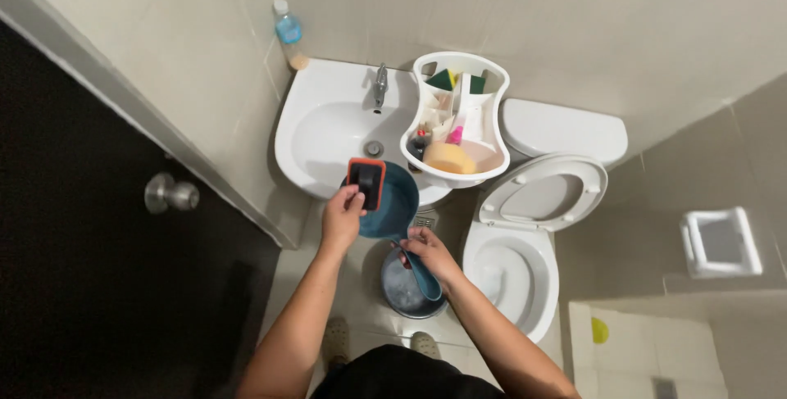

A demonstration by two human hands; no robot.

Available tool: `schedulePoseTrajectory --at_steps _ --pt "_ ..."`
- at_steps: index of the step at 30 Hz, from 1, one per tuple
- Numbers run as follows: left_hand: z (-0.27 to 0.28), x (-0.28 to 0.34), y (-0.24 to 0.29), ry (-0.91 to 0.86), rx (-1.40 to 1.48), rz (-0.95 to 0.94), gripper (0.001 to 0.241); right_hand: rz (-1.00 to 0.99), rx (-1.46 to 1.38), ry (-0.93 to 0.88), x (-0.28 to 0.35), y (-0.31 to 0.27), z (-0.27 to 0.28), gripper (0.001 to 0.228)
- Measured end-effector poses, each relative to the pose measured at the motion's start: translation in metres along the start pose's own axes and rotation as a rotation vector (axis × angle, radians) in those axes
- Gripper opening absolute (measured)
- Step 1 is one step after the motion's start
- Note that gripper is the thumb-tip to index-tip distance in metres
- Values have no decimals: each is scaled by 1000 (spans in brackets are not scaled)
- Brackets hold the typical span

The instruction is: The person cleans a bathroom sink using a sponge and a blue plastic scoop. They scrub the sink basin and faucet area, rinse the sponge under running water, and wipe the sink surface. The person also briefly handles a white plastic organizer on the toilet tank.

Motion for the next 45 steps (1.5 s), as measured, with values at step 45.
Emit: schedulePoseTrajectory --at_steps 45 --pt "-2 -6 44 -116 308 -153 32 78 -76 73 40 -11 -35 48"
Point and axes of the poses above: each hand's wrist, its own x-axis away from the middle knuckle, its own z-axis out of the back of the hand, y = z × x, the point moved 5 cm from there along -x, towards the middle knuckle, and after that the axes turned 6 degrees about -y, right-handed, at the moved point
